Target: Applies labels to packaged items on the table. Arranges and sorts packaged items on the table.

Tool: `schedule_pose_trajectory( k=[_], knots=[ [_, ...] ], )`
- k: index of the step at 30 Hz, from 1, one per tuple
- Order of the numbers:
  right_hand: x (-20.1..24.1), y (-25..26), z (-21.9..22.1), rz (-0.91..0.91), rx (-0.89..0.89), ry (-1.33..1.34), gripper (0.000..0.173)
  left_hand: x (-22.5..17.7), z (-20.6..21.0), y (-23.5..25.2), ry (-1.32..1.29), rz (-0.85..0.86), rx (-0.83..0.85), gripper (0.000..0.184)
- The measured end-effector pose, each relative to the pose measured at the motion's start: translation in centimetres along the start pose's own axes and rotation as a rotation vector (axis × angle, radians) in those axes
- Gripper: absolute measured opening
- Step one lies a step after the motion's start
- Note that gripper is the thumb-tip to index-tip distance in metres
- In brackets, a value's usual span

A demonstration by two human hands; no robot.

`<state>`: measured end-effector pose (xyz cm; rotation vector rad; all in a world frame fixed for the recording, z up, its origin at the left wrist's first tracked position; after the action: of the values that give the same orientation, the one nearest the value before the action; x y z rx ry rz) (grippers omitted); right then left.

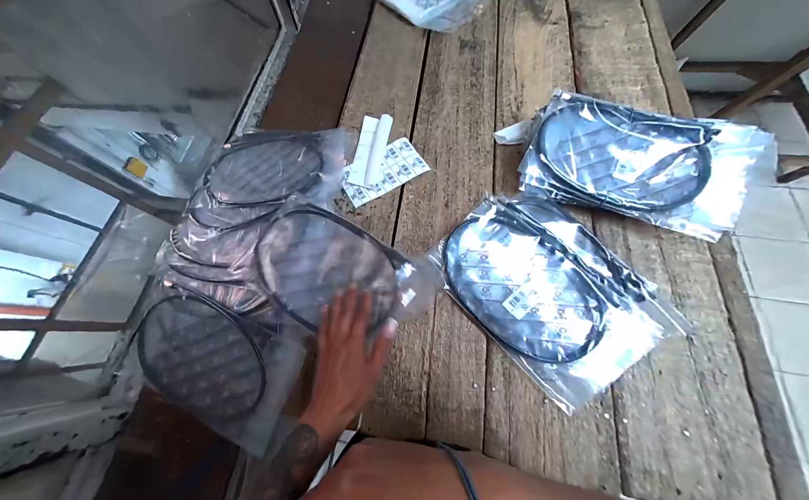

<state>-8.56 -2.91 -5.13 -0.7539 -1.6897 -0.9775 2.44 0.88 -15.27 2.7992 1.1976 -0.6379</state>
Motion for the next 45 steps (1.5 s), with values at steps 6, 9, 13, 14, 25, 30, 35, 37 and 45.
schedule_pose_trajectory(
  k=[6, 9, 13, 14, 25, 30, 35, 37, 45],
  knots=[
    [0.7, -1.8, -0.9, -0.090, -0.346, 0.013, 0.019, 2.1, 6.2, -4.0, -0.138, 0.296, 0.012, 0.075],
    [1.2, -5.8, -4.5, -0.020, -0.830, -0.330, 0.017, 1.4, 7.3, -4.5, -0.390, 0.205, -0.036, 0.028],
    [-2.9, -15.6, -5.1, 0.482, -0.968, -0.668, 0.021, 0.0, 6.3, -4.9, -0.597, -0.027, -0.179, 0.006],
    [-4.6, -16.9, -3.4, 0.637, -0.902, -0.565, 0.025, -0.2, 6.0, -4.9, -0.692, -0.107, -0.154, 0.006],
    [-11.1, -9.1, -0.8, 1.023, -0.480, -0.496, 0.045, -2.7, 5.4, -6.8, -1.166, -0.226, 0.426, 0.013],
    [-12.3, -9.5, -2.7, 1.121, -0.676, -0.527, 0.048, -2.4, 5.6, -6.7, -1.131, -0.111, 0.444, 0.014],
    [-12.1, -9.1, -2.8, 1.141, -0.686, -0.548, 0.046, -2.5, 5.8, -6.6, -1.162, -0.091, 0.442, 0.015],
    [-12.3, -9.2, -2.8, 1.128, -0.725, -0.523, 0.047, -2.0, 5.4, -6.2, -1.166, -0.055, 0.465, 0.015],
    [-13.1, -9.7, -3.0, 1.110, -0.768, -0.403, 0.044, 4.5, 4.0, -2.0, -0.276, 0.128, 0.017, 0.065]
  ],
)
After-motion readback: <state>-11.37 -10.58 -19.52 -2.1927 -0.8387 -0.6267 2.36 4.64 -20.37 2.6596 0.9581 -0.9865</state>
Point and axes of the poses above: each hand's wrist, its own y-axis towards the middle knuckle, its own z-axis out of the palm, x = y × z, the point moved 2 cm from there along y, towards the middle knuckle, and after that the axes turned 12 degrees about -z, right-handed, at the moved point
